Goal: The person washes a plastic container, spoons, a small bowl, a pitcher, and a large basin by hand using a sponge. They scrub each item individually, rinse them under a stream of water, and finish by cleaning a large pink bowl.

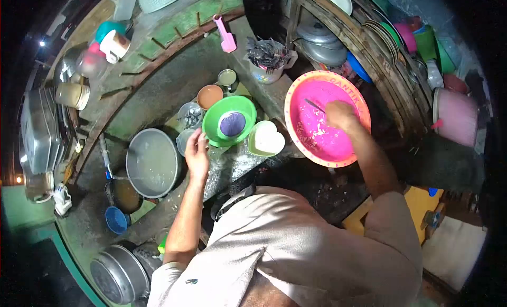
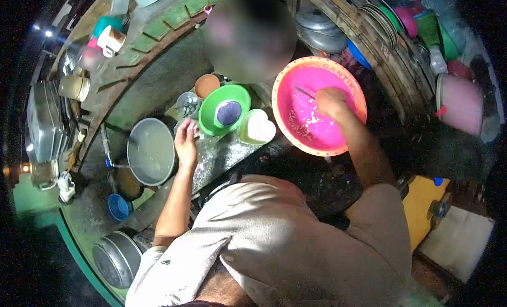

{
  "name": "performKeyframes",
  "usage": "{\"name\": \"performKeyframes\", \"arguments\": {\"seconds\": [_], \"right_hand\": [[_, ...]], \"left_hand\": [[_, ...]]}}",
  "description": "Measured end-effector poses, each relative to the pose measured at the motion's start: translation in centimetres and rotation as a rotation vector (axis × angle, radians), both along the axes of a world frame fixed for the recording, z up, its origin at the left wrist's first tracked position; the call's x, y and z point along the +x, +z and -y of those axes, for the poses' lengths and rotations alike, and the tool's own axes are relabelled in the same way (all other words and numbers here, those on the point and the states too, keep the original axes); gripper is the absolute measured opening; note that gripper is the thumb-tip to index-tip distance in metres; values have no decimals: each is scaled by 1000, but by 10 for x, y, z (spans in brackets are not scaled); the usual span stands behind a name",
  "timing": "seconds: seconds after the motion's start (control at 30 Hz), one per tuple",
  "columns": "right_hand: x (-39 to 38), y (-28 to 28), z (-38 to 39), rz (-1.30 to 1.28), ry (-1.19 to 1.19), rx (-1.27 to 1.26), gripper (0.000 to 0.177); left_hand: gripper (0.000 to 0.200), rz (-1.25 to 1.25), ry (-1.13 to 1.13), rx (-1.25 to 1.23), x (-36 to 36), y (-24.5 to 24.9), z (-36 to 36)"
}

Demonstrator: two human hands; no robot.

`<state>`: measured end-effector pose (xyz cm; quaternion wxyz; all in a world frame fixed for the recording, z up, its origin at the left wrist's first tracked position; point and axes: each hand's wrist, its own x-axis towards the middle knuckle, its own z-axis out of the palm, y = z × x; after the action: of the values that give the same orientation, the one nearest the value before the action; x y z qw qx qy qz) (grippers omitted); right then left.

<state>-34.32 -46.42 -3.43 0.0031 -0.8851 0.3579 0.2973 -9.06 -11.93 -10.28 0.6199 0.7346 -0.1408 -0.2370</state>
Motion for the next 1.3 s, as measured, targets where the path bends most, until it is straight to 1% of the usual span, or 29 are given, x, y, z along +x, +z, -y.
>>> {"name": "performKeyframes", "arguments": {"seconds": [0.07, 0.13, 0.2, 0.27, 0.3, 0.37, 0.4, 0.47, 0.5, 0.53, 0.57, 0.6, 0.63, 0.67, 0.7, 0.73, 0.8, 0.83, 0.87, 0.93, 0.97, 1.0, 1.07, 1.1, 1.13, 1.17, 1.2, 1.27, 1.3], "right_hand": [[12, 53, -30, 34, 69, -15, 20], [33, 81, -67, 277, 315, -191, 16], [62, 86, -104, 436, 405, -188, 14], [86, 100, -138, 655, 475, -202, 15], [97, 104, -141, 656, 482, -145, 15], [113, 110, -145, 771, 479, 12, 13], [117, 114, -148, 864, 445, 232, 15], [129, 111, -151, 1203, 265, 394, 15], [134, 105, -151, 1287, 56, 576, 16], [139, 90, -144, 1382, -206, 955, 17], [146, 89, -155, 1482, -390, 1259, 14], [151, 87, -170, 1549, -591, 1568, 12], [160, 74, -191, 1650, -590, 1673, 9], [170, 62, -214, 1712, -511, 1626, 4], [185, 49, -238, 1784, -314, 1486, 8], [197, 41, -258, 1843, -123, 1338, 14], [210, 46, -281, 1711, 270, 459, 16], [222, 53, -290, 1767, 215, 563, 18], [233, 56, -296, 1758, 164, 626, 11], [252, 54, -296, 1592, 184, 482, 8], [258, 55, -298, 1587, -149, 910, 8], [263, 57, -301, 1502, -499, 1322, 8], [269, 53, -297, 1465, -736, 1665, 12], [274, 42, -296, 1556, -793, 1871, 11], [280, 30, -293, 1644, -850, 2080, 10], [281, 27, -283, 1712, -1026, 2105, 10], [274, 21, -272, 1633, -860, 2192, 8], [260, 39, -277, 1518, -608, 1933, 4], [256, 38, -291, 1566, -371, 1662, 6]], "left_hand": [[35, 468, -280, -15, -19, 44, 17], [43, 1018, -596, -15, -45, 121, 40], [54, 1347, -656, 130, -73, 177, 58], [58, 1521, -540, 203, -69, 165, 66], [58, 1448, -663, 482, -61, 166, 59], [52, 1346, -638, 544, -35, 164, 42], [49, 1272, -648, 577, -22, 160, 30], [40, 944, -595, 335, -5, 143, 2], [40, 852, -514, 142, 3, 122, -5], [41, 762, -430, -52, 15, 94, -10], [42, 747, -417, -242, 15, 108, -11], [43, -190, -513, -55, 8, 122, -38], [44, -331, -504, -146, 2, 127, -48], [45, -473, -495, -240, -1, 128, -52], [45, -480, -509, -284, -2, 122, -55], [41, -341, -460, -85, -6, 121, -59], [36, 449, -388, -127, 1, 59, -61], [30, 369, -380, 27, -3, 89, -76], [30, 375, -367, 31, -1, 102, -85], [34, 388, -364, 118, 0, 114, -100], [35, 514, -297, -13, 3, 102, -101], [35, 516, -284, -15, 6, 97, -104], [37, 103, -262, -40, 9, 111, -110], [41, -99, -261, -155, 11, 105, -113], [41, -96, -257, -159, 12, 109, -119], [43, -299, -275, -257, 10, 116, -127], [45, -506, -291, -351, 8, 122, -133], [47, -545, -285, -408, 5, 127, -135], [47, -492, -224, -357, 2, 128, -132]]}}
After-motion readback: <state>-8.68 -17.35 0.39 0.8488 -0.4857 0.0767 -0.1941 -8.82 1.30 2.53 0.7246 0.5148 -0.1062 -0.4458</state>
